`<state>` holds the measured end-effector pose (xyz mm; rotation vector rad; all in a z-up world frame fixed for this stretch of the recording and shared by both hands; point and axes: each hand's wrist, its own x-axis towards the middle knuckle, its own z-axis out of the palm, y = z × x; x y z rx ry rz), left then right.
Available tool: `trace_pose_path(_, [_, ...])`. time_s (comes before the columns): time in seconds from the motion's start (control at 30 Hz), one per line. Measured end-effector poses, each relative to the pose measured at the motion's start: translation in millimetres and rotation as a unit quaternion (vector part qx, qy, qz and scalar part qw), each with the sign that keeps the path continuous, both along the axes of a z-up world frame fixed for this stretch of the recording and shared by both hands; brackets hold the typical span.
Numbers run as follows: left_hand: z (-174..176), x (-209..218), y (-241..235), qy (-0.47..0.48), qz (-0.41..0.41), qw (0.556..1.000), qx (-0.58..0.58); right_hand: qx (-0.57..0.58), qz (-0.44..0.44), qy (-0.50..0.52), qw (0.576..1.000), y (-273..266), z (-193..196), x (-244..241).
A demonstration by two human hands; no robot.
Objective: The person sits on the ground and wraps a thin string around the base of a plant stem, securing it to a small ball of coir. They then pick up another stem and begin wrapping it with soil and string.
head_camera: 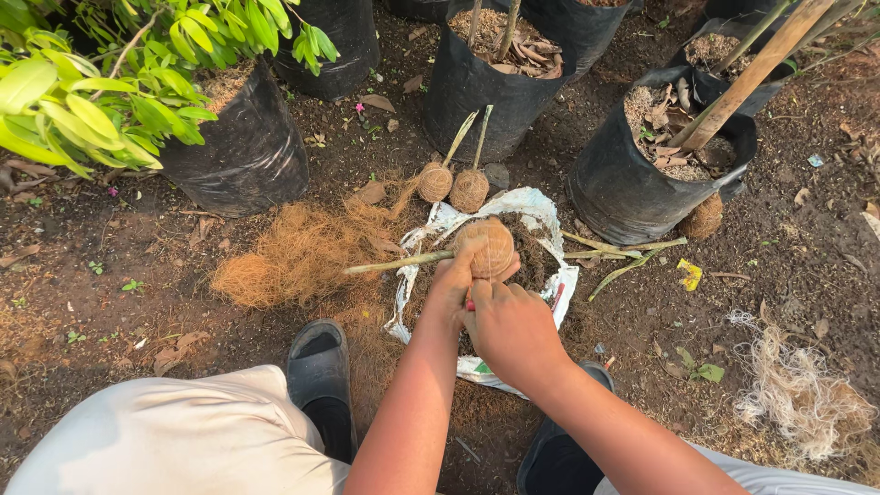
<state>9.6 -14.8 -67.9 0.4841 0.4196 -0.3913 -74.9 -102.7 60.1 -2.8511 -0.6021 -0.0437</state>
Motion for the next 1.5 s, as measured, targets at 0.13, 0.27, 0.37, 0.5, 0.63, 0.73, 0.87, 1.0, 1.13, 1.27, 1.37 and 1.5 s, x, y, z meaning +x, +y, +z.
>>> trace_pose_path(0.13, [12,6,-1,-0.009,0.024,0.997,-0.072,0.057,0.007,0.015,0.998,-3,-5,3])
trace_pose_path(0.27, [24,6,8,-0.039,0.034,0.993,-0.104,0.115,0.026,0.020,0.993,-7,-10,5])
trace_pose_path(0.37, [33,5,15,-0.054,0.036,0.994,-0.089,0.176,0.035,0.081,0.980,-14,-12,11])
trace_pose_path(0.5, [35,3,16,-0.093,0.038,0.993,-0.055,0.376,-0.014,0.262,0.888,-23,-17,22])
trace_pose_path(0.63, [31,3,19,-0.102,0.026,0.993,-0.046,0.722,-0.088,0.522,0.446,-28,-24,27])
trace_pose_path(0.73, [33,1,18,-0.065,0.021,0.997,-0.028,0.780,-0.092,0.549,0.285,-35,-30,26])
trace_pose_path(0.87, [42,-6,16,-0.087,0.002,0.996,-0.007,0.774,-0.168,0.545,0.275,-40,-48,35])
trace_pose_path(1.0, [40,-12,15,-0.131,-0.042,0.989,-0.049,0.703,-0.305,0.535,0.355,-52,-62,46])
trace_pose_path(1.13, [22,-11,22,-0.273,-0.143,0.950,-0.059,0.611,-0.327,0.533,0.484,-65,-68,59])
trace_pose_path(1.27, [6,-13,23,-0.164,-0.192,0.965,0.072,0.504,-0.341,0.521,0.599,-77,-73,79])
trace_pose_path(1.37, [0,-15,27,-0.133,-0.225,0.963,0.072,0.424,-0.342,0.513,0.663,-83,-78,92])
trace_pose_path(1.5, [-8,-19,29,-0.149,-0.244,0.958,0.032,0.349,-0.332,0.511,0.712,-84,-77,105])
